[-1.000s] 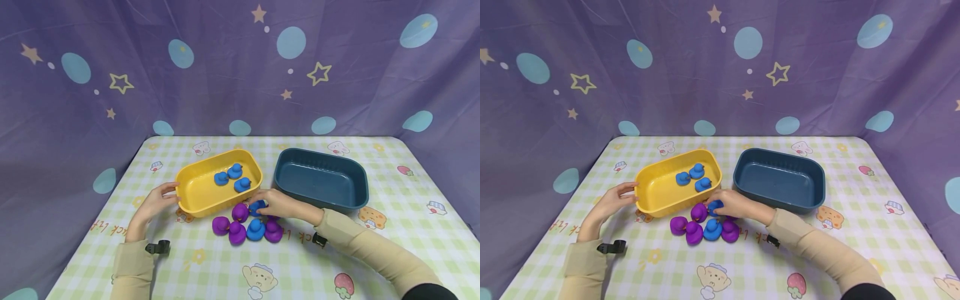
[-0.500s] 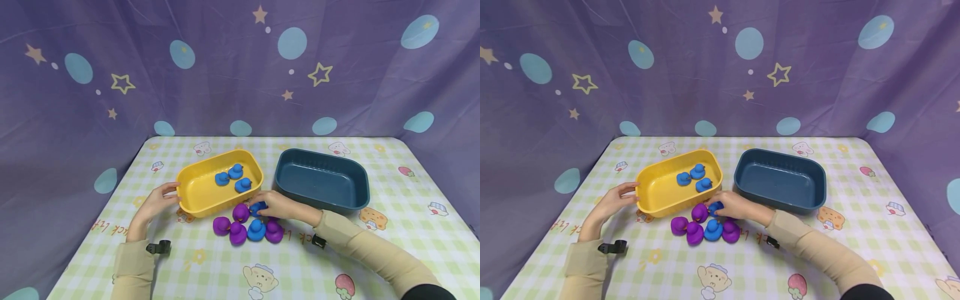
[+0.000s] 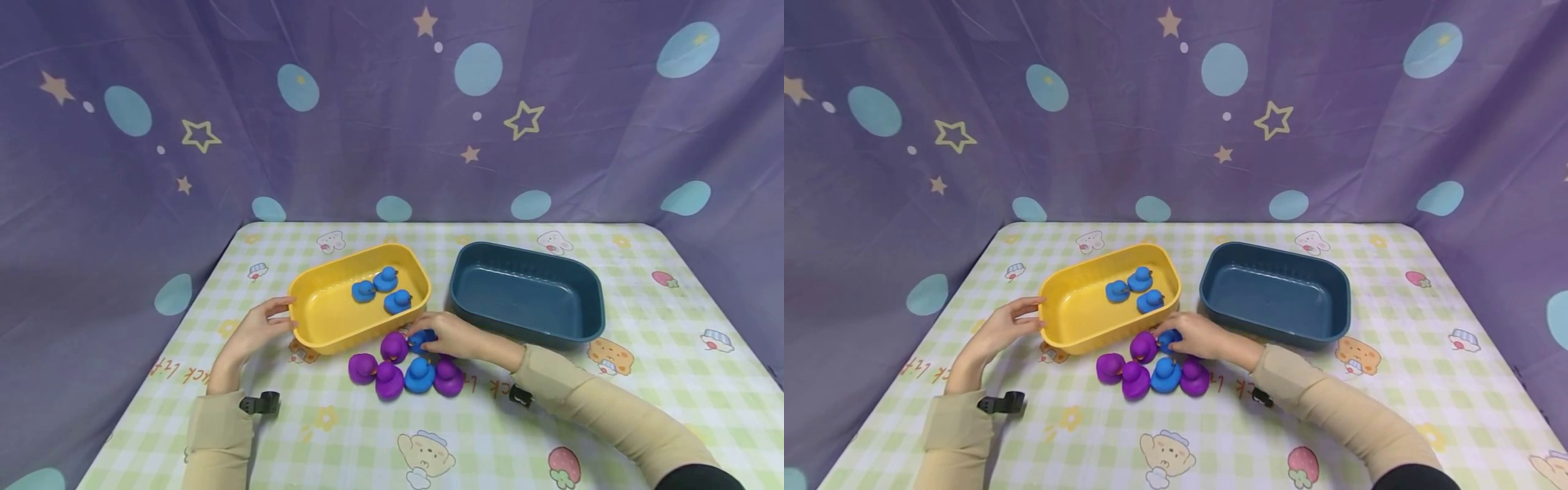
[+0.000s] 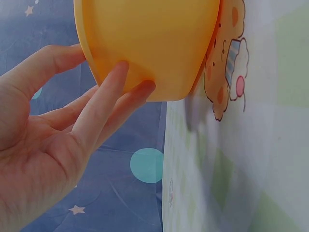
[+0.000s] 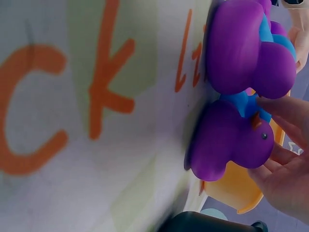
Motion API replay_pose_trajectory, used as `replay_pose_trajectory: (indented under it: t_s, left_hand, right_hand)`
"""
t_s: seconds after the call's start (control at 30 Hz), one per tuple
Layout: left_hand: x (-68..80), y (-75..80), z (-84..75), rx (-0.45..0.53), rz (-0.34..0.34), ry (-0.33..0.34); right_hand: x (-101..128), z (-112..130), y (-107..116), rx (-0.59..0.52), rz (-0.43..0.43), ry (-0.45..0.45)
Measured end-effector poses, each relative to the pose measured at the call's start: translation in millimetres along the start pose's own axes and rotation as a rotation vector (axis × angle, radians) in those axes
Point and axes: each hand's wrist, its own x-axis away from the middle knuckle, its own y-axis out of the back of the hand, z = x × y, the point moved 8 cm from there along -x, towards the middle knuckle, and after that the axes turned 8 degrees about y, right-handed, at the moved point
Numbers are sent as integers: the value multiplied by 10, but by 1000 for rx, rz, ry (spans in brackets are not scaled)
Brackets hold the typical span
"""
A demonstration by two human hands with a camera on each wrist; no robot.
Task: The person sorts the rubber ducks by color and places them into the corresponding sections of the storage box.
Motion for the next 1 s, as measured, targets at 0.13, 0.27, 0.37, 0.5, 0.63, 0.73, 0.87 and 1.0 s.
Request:
replay_pose_trajectory:
  t_s: [0.13, 0.27, 0.37, 0.5, 0.63, 0.73, 0.87, 1.0]
  left_hand:
    - [-2, -4, 3, 2, 1, -3]
    - [-5, -6, 5, 2, 3, -2]
    - [-8, -6, 7, 1, 2, -2]
    - [-2, -3, 8, -1, 0, -1]
    - [1, -5, 1, -5, 0, 1]
    - [4, -9, -4, -4, 4, 3]
    - [7, -12, -9, -5, 6, 7]
    - [3, -11, -11, -10, 3, 7]
  right_hand:
    - [-1, -17, -7, 11, -5, -18]
    - [6, -8, 4, 20, -14, -6]
    - [13, 2, 13, 14, -22, 7]
    - [20, 15, 40, 1, -33, 18]
    - [24, 43, 86, -25, -45, 24]
    - [25, 74, 122, -44, -48, 29]
    - [32, 127, 174, -51, -51, 37]
    - [39, 178, 228, -42, -60, 47]
